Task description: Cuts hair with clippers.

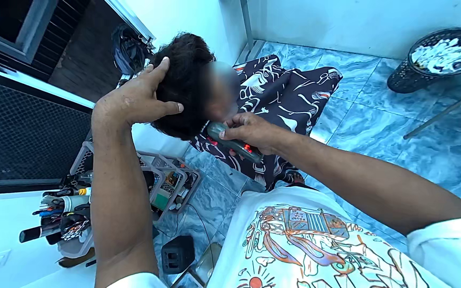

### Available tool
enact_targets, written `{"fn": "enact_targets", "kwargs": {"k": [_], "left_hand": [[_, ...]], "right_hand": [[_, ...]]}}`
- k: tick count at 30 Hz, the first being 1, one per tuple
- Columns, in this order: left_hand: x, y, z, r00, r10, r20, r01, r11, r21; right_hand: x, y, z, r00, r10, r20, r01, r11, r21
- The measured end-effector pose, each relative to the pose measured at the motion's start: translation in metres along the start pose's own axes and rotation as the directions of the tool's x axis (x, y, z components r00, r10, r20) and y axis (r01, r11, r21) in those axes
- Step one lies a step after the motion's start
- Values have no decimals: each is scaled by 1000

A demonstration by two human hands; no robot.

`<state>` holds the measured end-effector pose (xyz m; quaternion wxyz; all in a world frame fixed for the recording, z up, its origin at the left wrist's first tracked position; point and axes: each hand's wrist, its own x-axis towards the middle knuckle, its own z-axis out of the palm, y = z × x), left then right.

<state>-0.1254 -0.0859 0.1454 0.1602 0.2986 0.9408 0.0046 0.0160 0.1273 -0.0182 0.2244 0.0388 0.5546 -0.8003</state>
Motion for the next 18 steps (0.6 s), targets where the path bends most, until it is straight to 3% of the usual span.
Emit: {"fn": "enact_targets", "kwargs": {"k": [5,9,13,18], "left_hand": [[0,-1,0,1000,-3,0,3,1000,-11],[-1,1,-1,1000,-18,6,18,1000,-8],[-1,1,0,1000,-13,-4,13,1000,-4],[-1,1,0,1000,-12,0,12,1000,-7]], "right_hand": [[1,-7,-2,1000,0,17,-2,994,113],[2,3,-3,1000,22,10,-23,998,58],[3,-4,-5,999,22,38,-29,980,196],[4,3,-6,997,61,52,-70,979,189]]}}
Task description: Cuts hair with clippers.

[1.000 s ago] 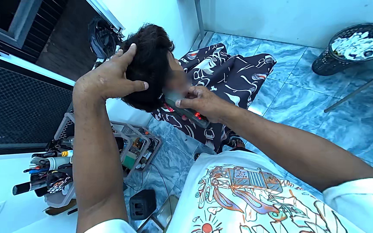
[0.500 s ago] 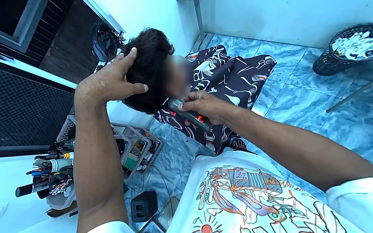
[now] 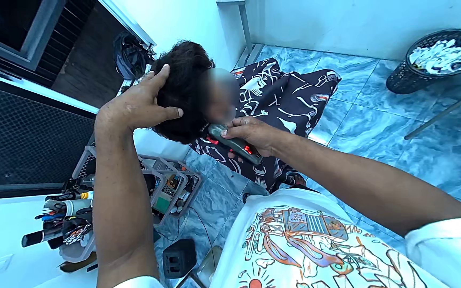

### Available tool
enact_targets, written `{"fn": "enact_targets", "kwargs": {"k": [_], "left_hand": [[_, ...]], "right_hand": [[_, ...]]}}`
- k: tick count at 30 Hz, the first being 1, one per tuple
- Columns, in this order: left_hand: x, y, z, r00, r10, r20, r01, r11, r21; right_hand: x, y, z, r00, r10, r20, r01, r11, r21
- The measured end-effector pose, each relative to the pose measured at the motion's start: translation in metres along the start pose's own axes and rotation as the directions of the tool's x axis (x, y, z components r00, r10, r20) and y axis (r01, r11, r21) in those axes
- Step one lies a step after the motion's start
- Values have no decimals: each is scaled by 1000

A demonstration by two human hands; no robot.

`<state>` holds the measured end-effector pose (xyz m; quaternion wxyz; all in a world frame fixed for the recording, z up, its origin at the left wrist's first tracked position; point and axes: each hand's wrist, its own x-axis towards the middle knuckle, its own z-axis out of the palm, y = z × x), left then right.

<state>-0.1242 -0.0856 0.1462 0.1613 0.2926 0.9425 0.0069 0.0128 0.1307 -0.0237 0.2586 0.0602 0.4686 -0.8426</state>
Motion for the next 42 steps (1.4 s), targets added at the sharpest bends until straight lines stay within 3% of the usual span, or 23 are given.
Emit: {"fn": "enact_targets", "kwargs": {"k": [11,16,20,24,29,34,38,42], "left_hand": [[-1,1,1,1000,-11,-6,11,1000,-15],[-1,2,0,1000,-16,-6,15,1000,-5],[-1,2,1,1000,-17,-7,17,1000,-7],[-1,1,0,1000,0,-9,0,1000,-1],[0,0,1,1000,16,-18,-16,1000,-3],[1,-2,0,1000,13,-13,-13,1000,-5],[-1,-2,1,1000,3,-6,-3,1000,-9],[0,-2,3,1000,13,-21,-14,999,-34]], "right_hand": [[-1,-12,-1,998,-33,58,26,993,116],[-3,-10,-3,999,14,44,-14,1000,3],[-3,-29,-1,996,-48,73,45,998,42],[-6,-23,-1,998,33,54,-31,999,-37],[-2,-29,-2,998,-5,68,1,999,54],[-3,-22,-5,996,45,72,-44,999,-16],[-1,-34,-3,997,10,79,-16,997,69],[-3,-17,-7,995,43,88,-42,999,-17]]}}
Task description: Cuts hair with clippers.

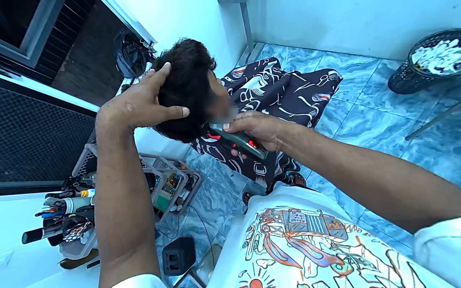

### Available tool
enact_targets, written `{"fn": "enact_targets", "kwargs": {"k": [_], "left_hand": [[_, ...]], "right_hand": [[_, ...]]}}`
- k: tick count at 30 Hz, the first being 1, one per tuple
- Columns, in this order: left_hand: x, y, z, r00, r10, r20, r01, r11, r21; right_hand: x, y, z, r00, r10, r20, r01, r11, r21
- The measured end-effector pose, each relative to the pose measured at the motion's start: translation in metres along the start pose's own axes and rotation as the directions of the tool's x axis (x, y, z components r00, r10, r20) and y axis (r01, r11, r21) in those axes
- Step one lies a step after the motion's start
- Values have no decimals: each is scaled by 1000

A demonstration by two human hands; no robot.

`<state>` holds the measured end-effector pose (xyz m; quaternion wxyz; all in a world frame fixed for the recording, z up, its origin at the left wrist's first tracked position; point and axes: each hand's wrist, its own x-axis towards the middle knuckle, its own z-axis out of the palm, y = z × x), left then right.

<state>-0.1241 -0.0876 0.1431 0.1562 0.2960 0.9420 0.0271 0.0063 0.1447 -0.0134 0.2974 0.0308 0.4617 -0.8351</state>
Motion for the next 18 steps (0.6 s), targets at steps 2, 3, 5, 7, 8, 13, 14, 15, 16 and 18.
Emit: {"fn": "enact_targets", "kwargs": {"k": [2,3,5,7,8,13,14,15,16,18], "left_hand": [[0,2,3,999,-3,-43,1,999,-34],[1,4,4,998,-12,-64,9,999,-52],[4,8,7,994,-44,-96,37,997,-69],[4,11,7,992,-65,-110,57,996,-74],[5,12,8,991,-73,-112,64,995,-77],[3,15,7,989,-101,-106,95,993,-66],[3,15,7,990,-98,-102,92,994,-60],[2,15,7,991,-91,-101,85,995,-56],[2,14,7,991,-84,-101,78,995,-59],[2,12,7,993,-73,-94,67,996,-66]], "right_hand": [[-1,-4,0,1000,-24,-1,24,1000,13],[0,-9,1,998,-57,-3,57,998,30],[-1,-20,6,995,-99,-8,99,995,31],[-4,-18,11,996,-80,-31,78,996,-39],[-6,-13,11,997,-53,-51,49,996,-75],[-7,-17,16,993,-83,-87,73,991,-110],[-9,-24,19,990,-120,-76,113,989,-97],[-10,-30,23,987,-146,-72,138,985,-102],[-11,-30,26,985,-151,-81,140,982,-127],[-11,-16,27,988,-111,-107,88,977,-195]]}}
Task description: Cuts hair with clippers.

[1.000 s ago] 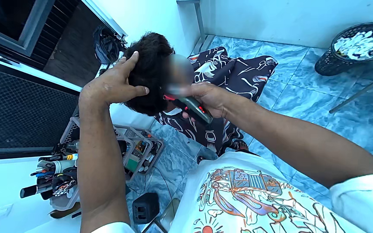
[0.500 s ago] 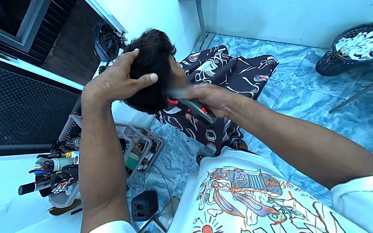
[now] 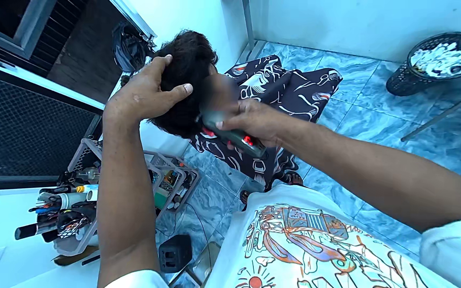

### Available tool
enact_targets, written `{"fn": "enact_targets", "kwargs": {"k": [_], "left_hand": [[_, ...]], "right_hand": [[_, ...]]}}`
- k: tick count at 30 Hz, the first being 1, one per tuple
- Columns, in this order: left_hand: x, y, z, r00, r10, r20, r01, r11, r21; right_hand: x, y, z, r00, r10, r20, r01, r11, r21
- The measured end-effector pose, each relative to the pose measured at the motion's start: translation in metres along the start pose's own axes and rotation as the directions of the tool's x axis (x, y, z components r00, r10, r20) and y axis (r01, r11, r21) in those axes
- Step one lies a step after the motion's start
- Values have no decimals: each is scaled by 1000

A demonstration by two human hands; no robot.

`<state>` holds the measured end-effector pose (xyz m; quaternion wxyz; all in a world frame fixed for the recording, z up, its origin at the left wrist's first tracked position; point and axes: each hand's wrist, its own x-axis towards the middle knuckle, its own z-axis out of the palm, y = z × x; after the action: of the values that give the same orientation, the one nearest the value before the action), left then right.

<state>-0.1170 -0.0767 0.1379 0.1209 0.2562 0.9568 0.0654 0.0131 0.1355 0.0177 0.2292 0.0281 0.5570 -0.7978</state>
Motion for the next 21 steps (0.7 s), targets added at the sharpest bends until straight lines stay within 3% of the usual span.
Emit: {"fn": "enact_targets", "kwargs": {"k": [3,8,13,17,21], "left_hand": [[0,-2,-1,1000,16,17,-16,1000,2],[0,-4,-2,998,48,29,-49,999,20],[0,-5,-2,998,52,29,-52,998,28],[1,-8,-2,998,61,29,-62,997,41],[0,-7,-3,998,53,35,-54,998,21]], "right_hand": [[-1,13,0,997,68,-33,-69,997,-29],[-4,-15,6,996,-89,-32,88,996,-16],[-7,4,6,998,10,-63,-17,993,-115],[-9,-28,15,991,-121,-64,115,989,-98],[-11,-4,13,995,-73,-65,57,972,-229]]}}
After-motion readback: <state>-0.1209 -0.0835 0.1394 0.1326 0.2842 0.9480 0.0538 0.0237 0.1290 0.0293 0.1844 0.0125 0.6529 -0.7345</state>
